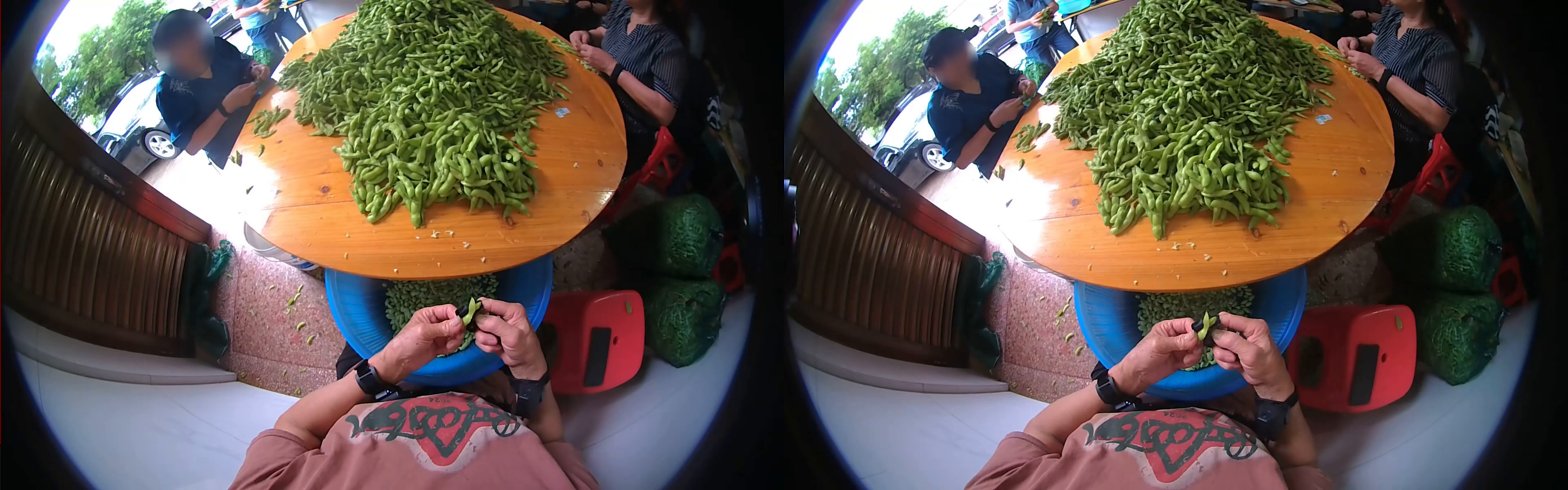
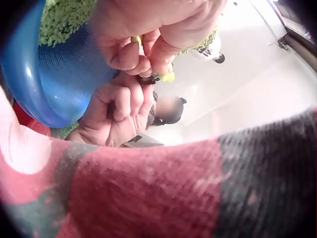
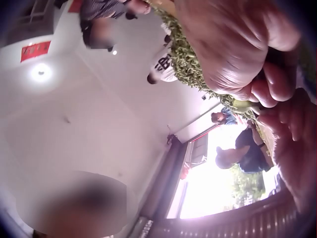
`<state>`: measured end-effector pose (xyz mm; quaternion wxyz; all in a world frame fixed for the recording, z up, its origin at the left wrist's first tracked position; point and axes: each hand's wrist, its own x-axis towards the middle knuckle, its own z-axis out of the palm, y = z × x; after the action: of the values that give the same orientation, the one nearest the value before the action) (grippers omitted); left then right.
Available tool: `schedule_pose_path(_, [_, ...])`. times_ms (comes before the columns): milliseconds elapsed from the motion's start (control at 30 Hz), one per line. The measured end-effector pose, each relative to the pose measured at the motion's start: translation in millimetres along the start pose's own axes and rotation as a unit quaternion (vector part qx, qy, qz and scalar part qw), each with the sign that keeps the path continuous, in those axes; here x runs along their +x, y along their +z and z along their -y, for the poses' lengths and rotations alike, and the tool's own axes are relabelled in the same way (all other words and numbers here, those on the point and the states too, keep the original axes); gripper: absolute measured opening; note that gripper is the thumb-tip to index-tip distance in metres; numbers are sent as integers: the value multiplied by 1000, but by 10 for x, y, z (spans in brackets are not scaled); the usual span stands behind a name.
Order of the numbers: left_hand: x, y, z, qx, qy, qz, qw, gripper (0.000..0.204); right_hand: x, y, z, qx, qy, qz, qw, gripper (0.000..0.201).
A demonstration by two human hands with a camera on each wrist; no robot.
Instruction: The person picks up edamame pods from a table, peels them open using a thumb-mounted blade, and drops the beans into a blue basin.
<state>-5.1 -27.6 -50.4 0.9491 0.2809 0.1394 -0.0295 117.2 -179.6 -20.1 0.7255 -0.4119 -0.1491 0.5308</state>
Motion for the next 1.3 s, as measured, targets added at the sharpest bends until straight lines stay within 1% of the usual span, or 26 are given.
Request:
schedule_pose_path(100, [0, 31, -34, 6, -13, 6, 1000, 10, -16, -7, -1, -2, 8, -9, 1000, 10])
schedule_pose_path(167, [2, 29, -83, 179, 6, -31, 983, 14, -18, -8, -48, -10, 7, -24, 1000, 9])
schedule_pose_path(200, [-1, 56, -111, 179, 5, -30, 983, 14, -14, 26, -90, -101, -5, -56, 993, 9])
schedule_pose_path(233, [-9, 100, -144, 263, 16, -54, 963, 16, -16, 40, -130, -191, -17, -87, 978, 9])
schedule_pose_path(267, [-12, 122, -165, 346, 27, -78, 935, 19, -25, 23, -179, -149, -12, -79, 986, 9])
schedule_pose_path(300, [-9, 121, -171, 345, 26, -77, 935, 19, -26, 32, -176, -149, -12, -80, 986, 9])
schedule_pose_path(367, [-4, 111, -183, 414, 42, -80, 906, 22, -20, 67, -170, -224, -39, -99, 969, 9])
schedule_pose_path(400, [2, 90, -179, 414, 41, -79, 906, 22, -13, 75, -172, -224, -39, -100, 969, 9])
schedule_pose_path(467, [13, 37, -169, 546, 75, -63, 832, 22, 6, 76, -184, -309, -87, -118, 940, 10])
schedule_pose_path(567, [6, 107, -216, 561, 66, -83, 821, 24, 35, 42, -227, -318, -95, -129, 934, 10])
schedule_pose_path(600, [11, 100, -218, 561, 65, -83, 821, 24, 50, 35, -246, -318, -94, -130, 934, 10])
schedule_pose_path(633, [18, 88, -217, 457, 18, -83, 885, 26, 68, 35, -268, -326, -99, -141, 930, 9])
schedule_pose_path(667, [23, 78, -214, 345, -29, -82, 934, 28, 82, 42, -283, -333, -104, -153, 925, 9])
schedule_pose_path(700, [27, 75, -205, 345, -30, -81, 935, 28, 95, 57, -290, -333, -103, -153, 925, 9])
schedule_pose_path(767, [34, 72, -168, 351, -2, -76, 933, 25, 125, 94, -304, -489, -211, -164, 831, 7])
schedule_pose_path(800, [32, 69, -152, 350, -2, -77, 934, 25, 132, 117, -310, -488, -210, -164, 831, 7])
schedule_pose_path(867, [34, 69, -120, 303, 19, -90, 949, 18, 143, 162, -306, -533, -259, -160, 790, 8])
schedule_pose_path(900, [41, 53, -92, 302, 19, -91, 949, 18, 150, 172, -308, -533, -258, -159, 790, 8])
schedule_pose_path(967, [63, 8, -33, 197, 7, -111, 974, 15, 161, 184, -313, -539, -277, -157, 780, 11])
schedule_pose_path(1100, [80, -31, 8, 157, 9, -129, 979, 14, 176, 153, -339, -542, -295, -161, 770, 10])
schedule_pose_path(1133, [76, -78, 12, 213, 10, -106, 971, 14, 150, 137, -297, -523, -272, -155, 792, 9])
schedule_pose_path(1167, [64, -109, 7, 267, 11, -83, 960, 20, 114, 117, -242, -504, -249, -150, 814, 8])
schedule_pose_path(1200, [29, -94, -24, 267, 10, -83, 960, 20, 48, 94, -160, -483, -229, -151, 831, 8])
schedule_pose_path(1233, [-29, -46, -80, 462, 74, -50, 882, 22, -39, 14, -106, -493, -227, -174, 822, 7])
schedule_pose_path(1267, [-83, -2, -151, 635, 134, -14, 761, 25, -163, -26, -4, -472, -214, -219, 827, 6])
schedule_pose_path(1300, [-106, 13, -261, 635, 133, -14, 761, 25, -297, -127, 127, -486, -221, -245, 809, 4])
